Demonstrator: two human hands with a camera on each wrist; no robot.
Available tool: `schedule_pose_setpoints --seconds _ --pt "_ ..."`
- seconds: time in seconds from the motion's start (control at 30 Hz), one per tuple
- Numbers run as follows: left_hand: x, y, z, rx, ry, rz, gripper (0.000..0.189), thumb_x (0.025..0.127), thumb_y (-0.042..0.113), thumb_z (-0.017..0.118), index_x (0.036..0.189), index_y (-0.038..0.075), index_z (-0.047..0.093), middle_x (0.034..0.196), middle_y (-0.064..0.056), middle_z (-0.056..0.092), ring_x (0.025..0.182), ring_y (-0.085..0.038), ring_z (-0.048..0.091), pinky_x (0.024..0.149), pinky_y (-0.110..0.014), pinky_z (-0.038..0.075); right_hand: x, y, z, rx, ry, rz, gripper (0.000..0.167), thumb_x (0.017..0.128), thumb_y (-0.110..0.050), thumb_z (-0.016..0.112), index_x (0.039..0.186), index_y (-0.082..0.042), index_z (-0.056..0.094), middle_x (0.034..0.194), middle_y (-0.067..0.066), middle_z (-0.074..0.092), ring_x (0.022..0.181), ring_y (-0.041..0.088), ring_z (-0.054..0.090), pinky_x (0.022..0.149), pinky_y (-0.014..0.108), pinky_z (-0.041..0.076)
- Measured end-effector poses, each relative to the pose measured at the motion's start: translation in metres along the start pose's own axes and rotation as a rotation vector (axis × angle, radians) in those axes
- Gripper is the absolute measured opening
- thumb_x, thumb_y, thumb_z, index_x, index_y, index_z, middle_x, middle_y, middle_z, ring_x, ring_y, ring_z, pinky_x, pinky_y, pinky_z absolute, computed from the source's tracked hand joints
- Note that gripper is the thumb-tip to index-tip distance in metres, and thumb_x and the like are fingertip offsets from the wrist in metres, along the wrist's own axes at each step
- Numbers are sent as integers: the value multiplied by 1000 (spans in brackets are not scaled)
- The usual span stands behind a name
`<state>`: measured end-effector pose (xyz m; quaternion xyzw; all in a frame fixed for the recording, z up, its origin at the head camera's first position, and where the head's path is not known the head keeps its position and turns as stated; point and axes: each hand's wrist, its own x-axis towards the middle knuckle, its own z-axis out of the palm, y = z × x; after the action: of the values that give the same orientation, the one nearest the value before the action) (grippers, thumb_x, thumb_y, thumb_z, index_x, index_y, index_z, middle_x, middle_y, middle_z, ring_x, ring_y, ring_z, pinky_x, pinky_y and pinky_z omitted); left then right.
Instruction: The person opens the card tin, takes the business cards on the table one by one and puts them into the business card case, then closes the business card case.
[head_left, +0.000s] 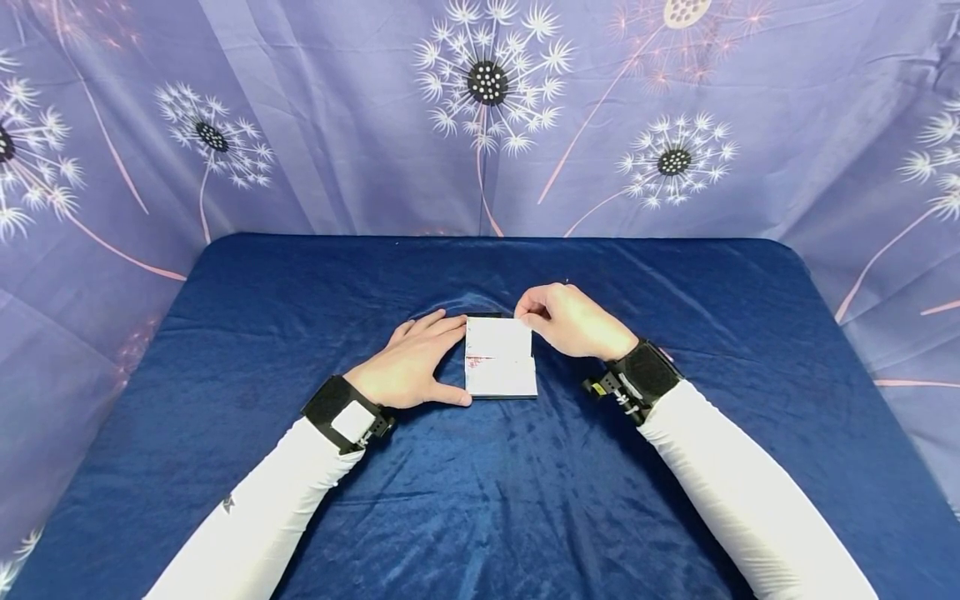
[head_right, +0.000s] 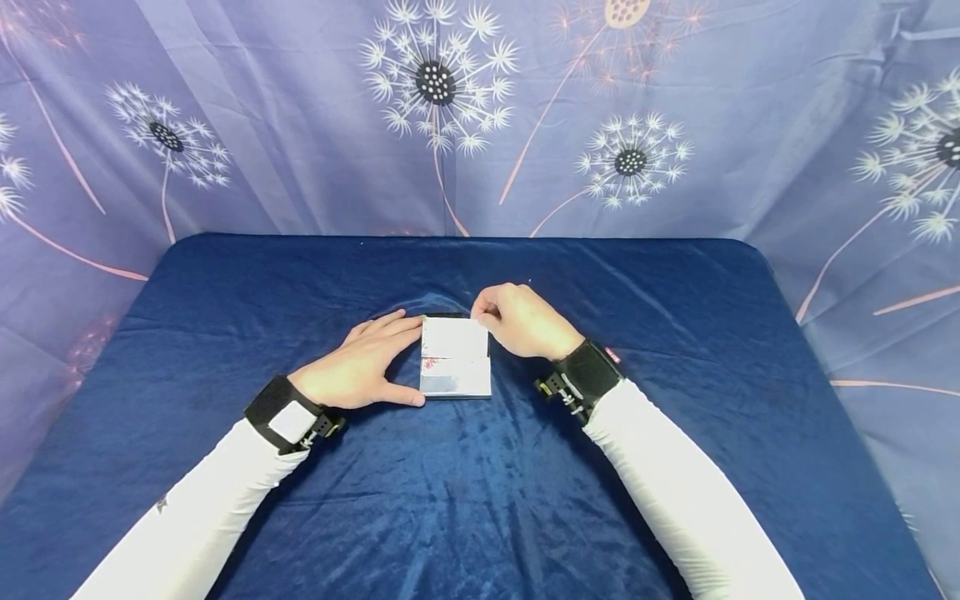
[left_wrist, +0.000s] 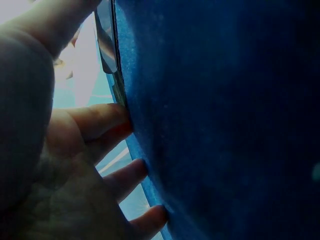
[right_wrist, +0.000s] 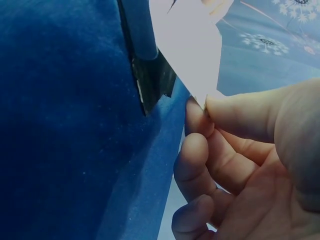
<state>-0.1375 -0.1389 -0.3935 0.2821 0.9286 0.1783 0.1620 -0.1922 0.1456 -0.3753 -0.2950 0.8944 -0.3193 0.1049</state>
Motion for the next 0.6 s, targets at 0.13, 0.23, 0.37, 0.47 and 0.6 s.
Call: schedule_pose_setpoints --seconds 0.13,0.23,0.37,0.47,0.6 --pt "0 0 0 0 -5 -1 105 91 62 78 169 11 30 175 -6 23 163 -34 9 124 -66 13 0 0 1 -7 -10 1 16 108 -5 60 107 -8 76 93 3 70 74 19 57 78 38 47" --pt "0 -1 0 1 -8 -2 105 91 62 78 169 11 30 176 -6 22 163 -34 9 124 -66 13 0 1 3 -17 -17 -2 16 109 -6 60 107 -8 76 93 2 71 75 18 57 79 38 48" --pt "0 0 -1 0 -6 -1 105 90 62 78 169 11 31 176 -6 22 163 -34 9 124 -66 13 0 2 4 -26 -20 -9 16 109 -7 60 106 -8 76 92 1 70 74 17 58 79 38 49" --pt "0 -1 -1 3 -7 0 105 91 63 78 169 11 31 176 -6 22 163 -34 9 124 -66 13 0 3 5 -29 -22 -14 16 109 -7 60 106 -8 76 91 1 70 74 17 58 79 38 49" --pt "1 -1 0 5 -8 2 105 91 63 77 169 10 31 176 -6 23 163 -34 9 125 -65 13 -1 4 6 -32 -25 -17 16 109 -8 61 105 -9 76 90 0 70 74 16 58 79 38 49"
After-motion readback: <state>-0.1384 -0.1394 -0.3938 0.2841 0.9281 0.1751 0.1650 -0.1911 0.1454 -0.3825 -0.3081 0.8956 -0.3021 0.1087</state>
